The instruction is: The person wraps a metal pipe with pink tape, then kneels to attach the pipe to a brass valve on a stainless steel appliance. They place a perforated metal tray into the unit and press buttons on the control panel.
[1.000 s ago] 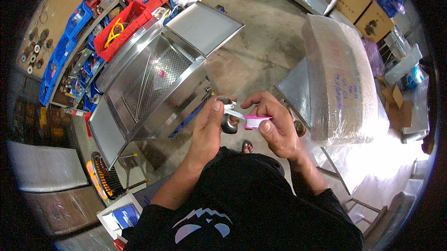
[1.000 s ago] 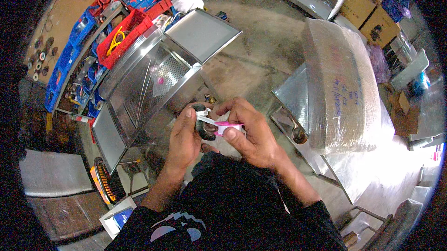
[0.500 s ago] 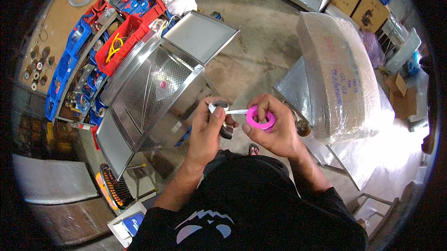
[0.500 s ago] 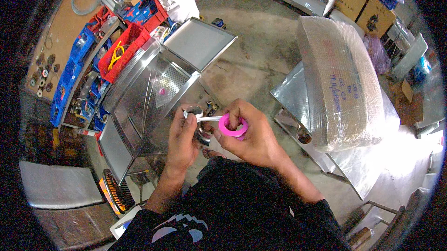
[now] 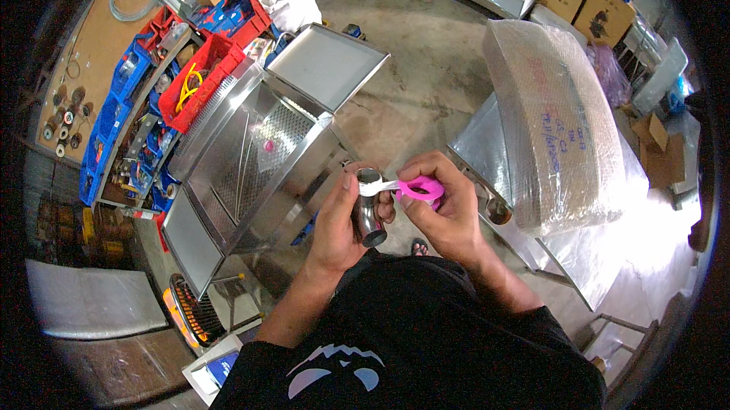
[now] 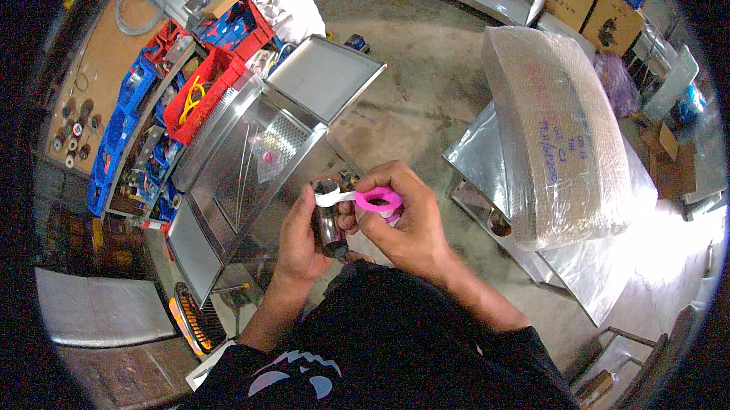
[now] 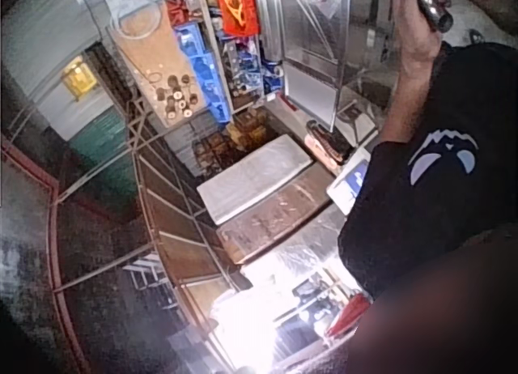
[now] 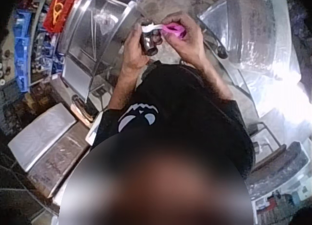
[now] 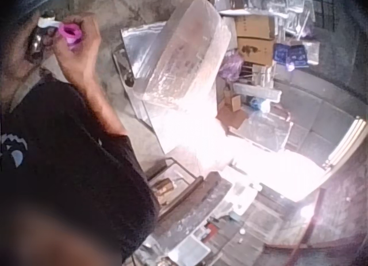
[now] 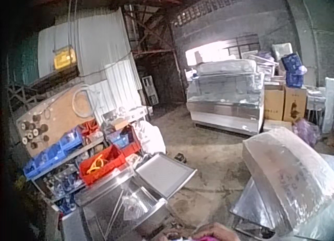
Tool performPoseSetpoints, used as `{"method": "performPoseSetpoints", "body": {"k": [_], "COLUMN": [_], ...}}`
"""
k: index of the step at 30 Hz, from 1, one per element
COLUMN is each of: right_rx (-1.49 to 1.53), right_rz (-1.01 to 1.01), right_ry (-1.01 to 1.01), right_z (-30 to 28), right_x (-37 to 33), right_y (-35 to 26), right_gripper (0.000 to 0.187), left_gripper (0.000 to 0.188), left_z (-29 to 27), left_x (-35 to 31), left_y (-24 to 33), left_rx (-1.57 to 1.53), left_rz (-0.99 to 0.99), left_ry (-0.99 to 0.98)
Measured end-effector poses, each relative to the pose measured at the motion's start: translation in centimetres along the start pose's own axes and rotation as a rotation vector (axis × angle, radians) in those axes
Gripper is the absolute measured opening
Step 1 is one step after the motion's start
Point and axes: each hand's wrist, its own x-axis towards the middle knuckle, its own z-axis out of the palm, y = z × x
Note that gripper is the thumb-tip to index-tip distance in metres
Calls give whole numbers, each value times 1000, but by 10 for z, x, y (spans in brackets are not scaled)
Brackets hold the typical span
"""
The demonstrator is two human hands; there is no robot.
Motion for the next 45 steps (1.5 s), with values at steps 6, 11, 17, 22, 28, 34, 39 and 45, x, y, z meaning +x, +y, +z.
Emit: {"method": "performPoseSetpoints", "body": {"k": [6,11,17,22,28,34,39,45], "right_rx": [22,-14,-280,-506,-755,-793,-751,-647], "right_rz": [-8,25,-35,40,83,105,29,147], "right_ry": [38,72,22,104,472,727,773,708], "right_z": [6,24,42,67,100,113,110,104], "right_x": [6,22,55,77,81,90,100,112], "right_y": [10,13,11,14,27,23,7,4], "right_gripper": [24,26,23,22,19,15,31,32], "left_gripper": [38,42,36,26,38,65,61,57], "left_z": [-1,-19,-60,-101,-101,-81,-73,-80], "left_x": [5,24,67,118,143,154,169,183], "left_y": [1,20,43,70,91,91,97,104], "left_rx": [-87,-40,69,375,707,1317,1300,1163], "left_rz": [-68,-122,-183,-221,-80,525,587,430], "left_ry": [-97,-185,-171,-308,-650,-709,-660,-680]}}
